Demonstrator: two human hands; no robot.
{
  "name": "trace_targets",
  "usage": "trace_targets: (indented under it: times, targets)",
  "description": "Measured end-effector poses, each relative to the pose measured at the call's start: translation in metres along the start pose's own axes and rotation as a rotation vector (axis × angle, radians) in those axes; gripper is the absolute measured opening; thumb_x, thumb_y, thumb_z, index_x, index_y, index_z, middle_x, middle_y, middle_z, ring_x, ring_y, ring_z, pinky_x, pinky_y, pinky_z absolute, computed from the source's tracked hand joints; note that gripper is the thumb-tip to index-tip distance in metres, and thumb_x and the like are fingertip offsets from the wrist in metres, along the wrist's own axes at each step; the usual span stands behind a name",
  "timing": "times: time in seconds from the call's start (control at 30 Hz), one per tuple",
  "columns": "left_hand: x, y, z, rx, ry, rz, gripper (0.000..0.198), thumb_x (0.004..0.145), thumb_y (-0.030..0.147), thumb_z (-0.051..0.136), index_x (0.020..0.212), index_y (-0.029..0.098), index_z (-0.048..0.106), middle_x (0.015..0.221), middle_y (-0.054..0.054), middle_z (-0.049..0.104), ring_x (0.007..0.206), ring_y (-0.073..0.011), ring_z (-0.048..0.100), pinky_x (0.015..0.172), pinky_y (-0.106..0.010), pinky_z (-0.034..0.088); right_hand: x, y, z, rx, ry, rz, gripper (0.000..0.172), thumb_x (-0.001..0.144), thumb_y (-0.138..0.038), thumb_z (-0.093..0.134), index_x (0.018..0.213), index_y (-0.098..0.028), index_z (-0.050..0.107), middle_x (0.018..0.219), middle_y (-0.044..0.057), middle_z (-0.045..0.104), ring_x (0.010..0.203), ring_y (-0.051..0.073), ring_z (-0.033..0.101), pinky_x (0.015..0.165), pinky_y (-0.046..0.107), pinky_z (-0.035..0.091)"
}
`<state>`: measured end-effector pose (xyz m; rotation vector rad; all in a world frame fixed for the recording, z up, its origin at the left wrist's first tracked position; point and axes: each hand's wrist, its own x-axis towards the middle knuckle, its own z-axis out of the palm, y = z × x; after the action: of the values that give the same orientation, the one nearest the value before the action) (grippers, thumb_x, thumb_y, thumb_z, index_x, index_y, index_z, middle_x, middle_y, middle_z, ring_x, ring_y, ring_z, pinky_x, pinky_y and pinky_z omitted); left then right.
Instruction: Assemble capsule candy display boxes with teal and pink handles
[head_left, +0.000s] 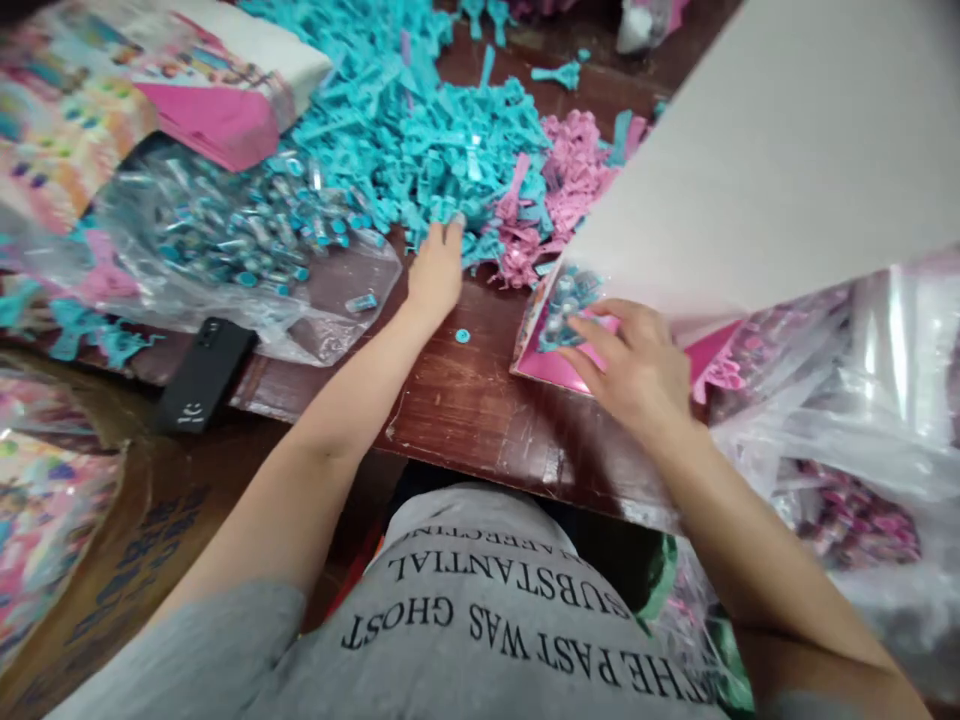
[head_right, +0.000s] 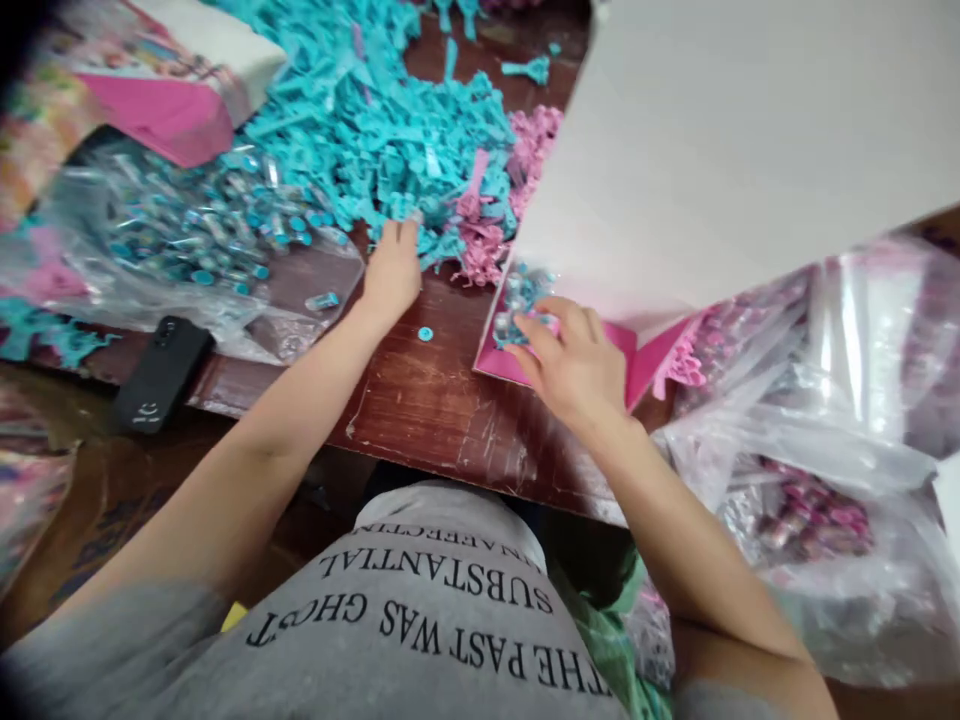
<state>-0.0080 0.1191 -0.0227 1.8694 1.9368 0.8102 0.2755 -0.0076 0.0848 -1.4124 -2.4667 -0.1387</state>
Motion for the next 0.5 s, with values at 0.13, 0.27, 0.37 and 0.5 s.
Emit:
trace_targets:
  times: [0.13, 0.27, 0.37, 0.5]
  targets:
    - [-0.053, -0.003, -0.010, 0.173, -0.066, 0.041, 0.038, 0.106, 0.011, 0.043, 0.133, 0.019, 0.068, 0.129, -0.017, 0.067, 0.125, -0.0359, 0.062, 0.103, -0.052, 0.051, 0.021, -0.033, -0.007, 0.218, 0.149, -0.057, 0.033, 0.104, -0.040, 0.061, 0.134, -0.031, 0.073, 0.131, 0.013, 0.069, 0.113, 0.034, 0.065, 0.093, 0.053, 0.059]
    - [-0.105, -0.012, -0.021, 0.256, -0.094, 0.055, 0.027, 0.107, 0.019, 0.050, 0.119, 0.018, 0.074, 0.117, -0.016, 0.074, 0.123, -0.0375, 0.062, 0.106, -0.056, 0.050, 0.082, -0.098, 0.033, 0.390, 0.016, -0.252, 0.034, 0.109, -0.038, 0.051, 0.130, -0.024, 0.075, 0.129, 0.013, 0.070, 0.119, 0.030, 0.063, 0.106, 0.050, 0.053]
    - [-0.133, -0.017, -0.028, 0.293, -0.076, 0.023, 0.031, 0.102, 0.017, 0.056, 0.127, 0.012, 0.072, 0.123, -0.019, 0.075, 0.126, -0.0387, 0.063, 0.113, -0.058, 0.046, 0.138, -0.152, 0.083, 0.389, -0.307, -0.332, 0.042, 0.111, -0.029, 0.043, 0.145, -0.019, 0.067, 0.146, 0.014, 0.064, 0.133, 0.030, 0.054, 0.112, 0.046, 0.049]
    - [-0.154, -0.021, -0.039, 0.368, -0.072, 0.020, 0.030, 0.098, 0.020, 0.062, 0.121, 0.007, 0.076, 0.119, -0.024, 0.075, 0.120, -0.0415, 0.068, 0.106, -0.057, 0.054, 0.198, -0.199, 0.127, 0.374, -0.505, -0.357, 0.035, 0.103, -0.013, 0.048, 0.122, -0.013, 0.077, 0.130, 0.018, 0.073, 0.133, 0.036, 0.056, 0.104, 0.048, 0.052]
